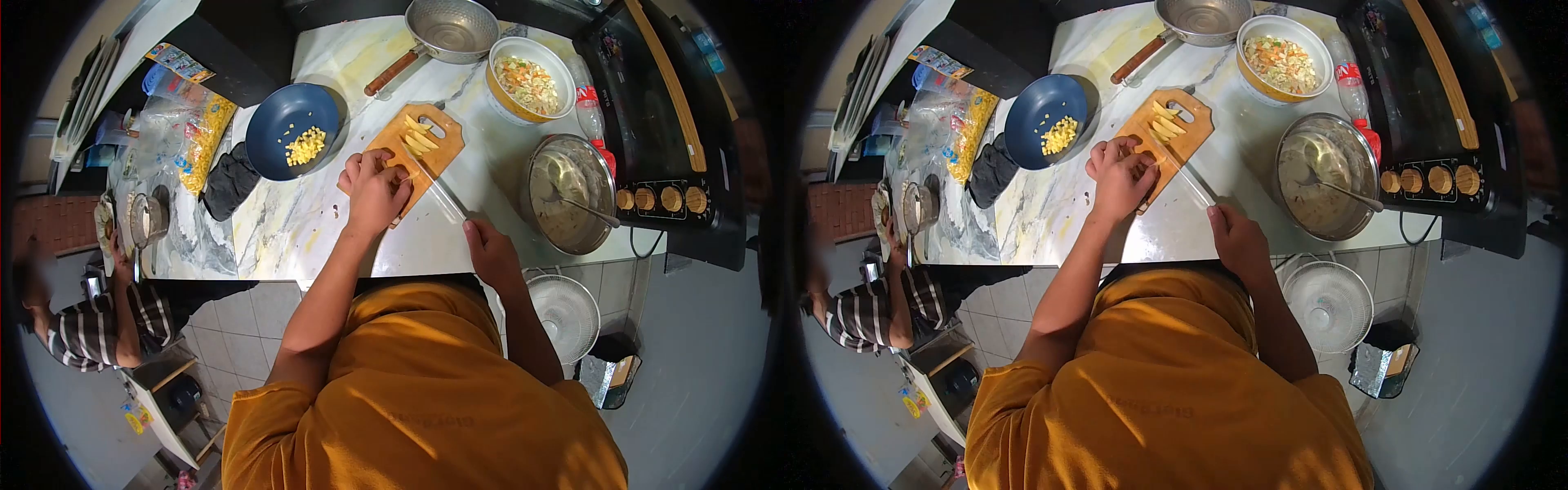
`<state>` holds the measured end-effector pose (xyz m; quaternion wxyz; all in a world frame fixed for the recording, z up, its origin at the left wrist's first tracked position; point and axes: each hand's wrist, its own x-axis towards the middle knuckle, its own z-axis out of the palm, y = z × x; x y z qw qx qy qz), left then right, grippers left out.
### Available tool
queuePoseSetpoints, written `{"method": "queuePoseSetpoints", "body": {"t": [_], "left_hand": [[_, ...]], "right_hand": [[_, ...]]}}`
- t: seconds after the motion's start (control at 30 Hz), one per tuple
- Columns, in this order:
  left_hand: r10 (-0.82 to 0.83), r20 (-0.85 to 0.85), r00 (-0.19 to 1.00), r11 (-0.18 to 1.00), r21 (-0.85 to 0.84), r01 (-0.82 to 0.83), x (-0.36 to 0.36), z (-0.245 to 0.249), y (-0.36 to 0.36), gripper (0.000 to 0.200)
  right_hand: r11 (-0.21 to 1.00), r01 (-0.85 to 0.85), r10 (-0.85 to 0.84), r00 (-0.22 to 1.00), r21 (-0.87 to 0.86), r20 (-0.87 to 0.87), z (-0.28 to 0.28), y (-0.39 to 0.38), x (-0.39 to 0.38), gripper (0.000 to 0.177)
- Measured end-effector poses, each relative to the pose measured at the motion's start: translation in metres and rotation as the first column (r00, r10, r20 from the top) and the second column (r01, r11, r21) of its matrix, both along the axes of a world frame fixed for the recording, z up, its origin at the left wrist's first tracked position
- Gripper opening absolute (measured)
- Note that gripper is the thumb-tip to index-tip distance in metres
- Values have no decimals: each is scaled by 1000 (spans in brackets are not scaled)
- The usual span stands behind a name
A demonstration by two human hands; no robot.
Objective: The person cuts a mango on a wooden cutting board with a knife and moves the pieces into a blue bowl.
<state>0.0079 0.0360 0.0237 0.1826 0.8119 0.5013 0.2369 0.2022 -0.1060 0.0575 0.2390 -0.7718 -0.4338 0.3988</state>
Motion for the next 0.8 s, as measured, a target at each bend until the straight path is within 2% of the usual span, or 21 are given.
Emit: {"method": "queuePoseSetpoints", "body": {"t": [0.17,0.37,0.8], "left_hand": [[36,22,999,999,8,-37,1,-1,-1,14],[85,50,995,996,-8,-85,5,-2,-6,13],[122,74,990,993,-4,-122,6,-7,-7,13]], "right_hand": [[998,-46,48,998,-31,51,7,2,-3,40],[998,-52,51,998,21,40,-4,1,-5,40],[998,-55,56,997,-19,51,4,4,-8,42]]}}
